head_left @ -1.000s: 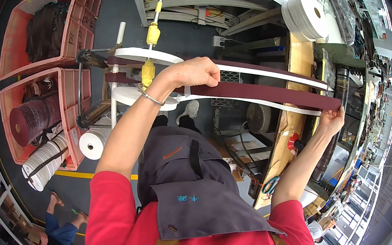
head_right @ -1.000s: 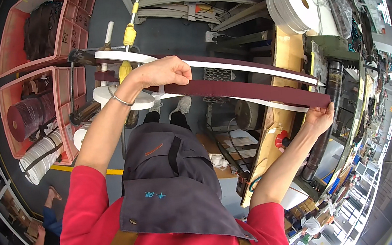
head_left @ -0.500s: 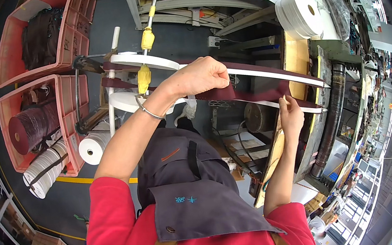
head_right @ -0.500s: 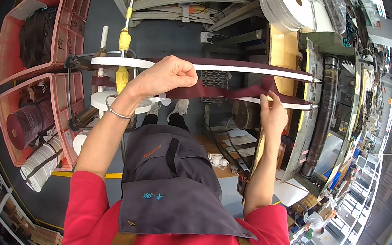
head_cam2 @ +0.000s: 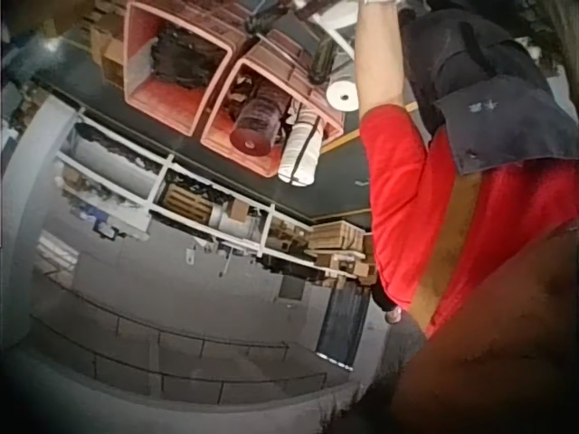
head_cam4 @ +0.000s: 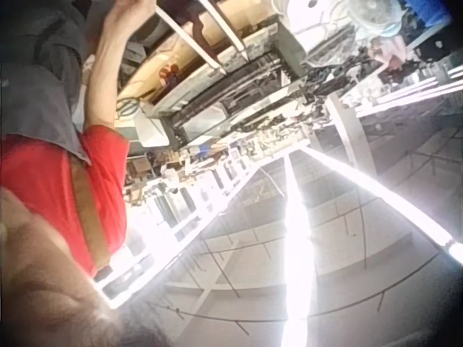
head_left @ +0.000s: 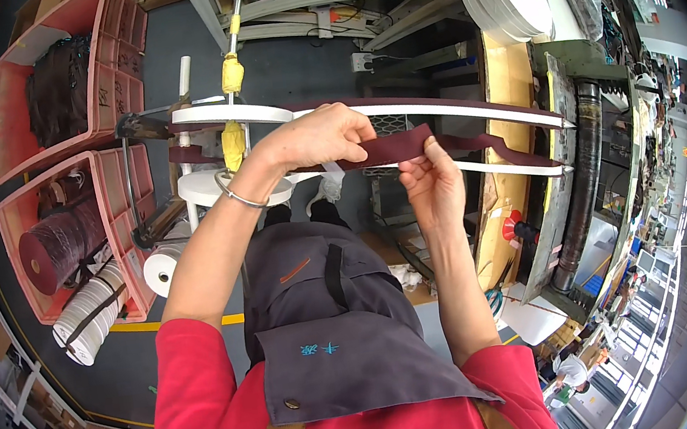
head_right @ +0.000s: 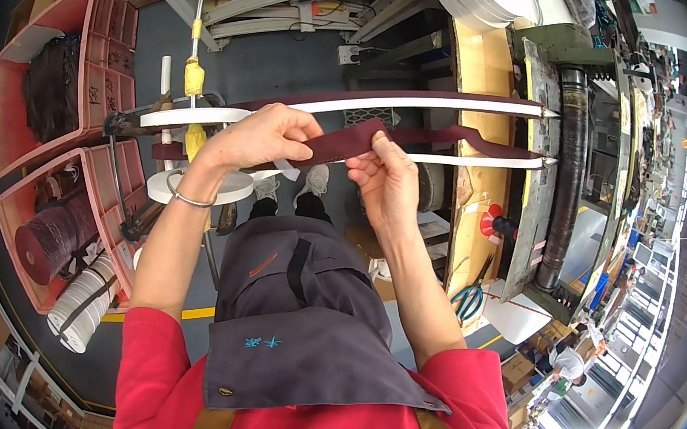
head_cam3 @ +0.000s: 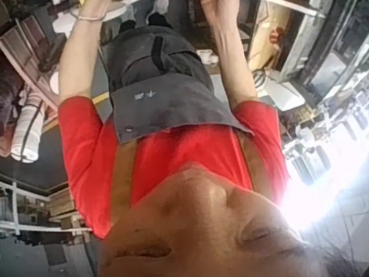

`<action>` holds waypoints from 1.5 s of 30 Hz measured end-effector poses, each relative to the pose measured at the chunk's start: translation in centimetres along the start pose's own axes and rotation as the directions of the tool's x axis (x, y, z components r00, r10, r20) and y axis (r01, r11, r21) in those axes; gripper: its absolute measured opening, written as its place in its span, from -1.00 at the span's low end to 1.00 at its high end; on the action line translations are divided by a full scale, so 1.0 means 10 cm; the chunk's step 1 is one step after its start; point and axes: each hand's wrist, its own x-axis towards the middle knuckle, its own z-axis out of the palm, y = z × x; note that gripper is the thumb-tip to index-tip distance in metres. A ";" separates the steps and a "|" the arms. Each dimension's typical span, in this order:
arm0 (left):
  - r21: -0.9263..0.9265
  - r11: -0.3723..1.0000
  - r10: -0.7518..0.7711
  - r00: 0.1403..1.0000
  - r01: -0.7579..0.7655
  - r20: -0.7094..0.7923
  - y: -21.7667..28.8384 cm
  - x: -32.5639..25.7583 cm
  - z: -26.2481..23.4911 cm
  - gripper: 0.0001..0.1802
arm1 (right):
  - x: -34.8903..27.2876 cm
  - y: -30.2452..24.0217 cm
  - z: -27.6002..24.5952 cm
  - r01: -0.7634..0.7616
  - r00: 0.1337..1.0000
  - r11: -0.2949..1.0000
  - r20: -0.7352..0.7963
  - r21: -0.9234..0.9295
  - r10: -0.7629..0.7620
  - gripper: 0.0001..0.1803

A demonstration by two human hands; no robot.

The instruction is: The person assembles straps by cutting white tape and attaching it to a maroon fabric strip. They use scissors to trim the tape and then fold the tape over the edges of the fabric to create a finished strap. The process involves repeated cutting, folding, and pressing of the materials.

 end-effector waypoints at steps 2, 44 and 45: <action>0.083 0.993 -0.085 0.996 0.081 0.042 0.05 0.00 -0.04 -0.82 | 0.03 -0.08 -0.08 0.010 0.998 0.999 -0.069 0.036 -0.008 -0.83; 0.023 1.000 0.003 0.991 -0.006 0.136 -0.07 0.15 0.00 -0.84 | 0.24 -1.23 -0.93 0.376 0.925 0.920 -0.114 0.110 -0.364 -0.88; 0.026 0.999 0.022 0.990 -0.026 0.141 -0.09 0.15 -0.02 -0.83 | 0.26 -1.24 -0.93 0.375 0.922 0.921 -0.146 0.103 -0.359 -0.89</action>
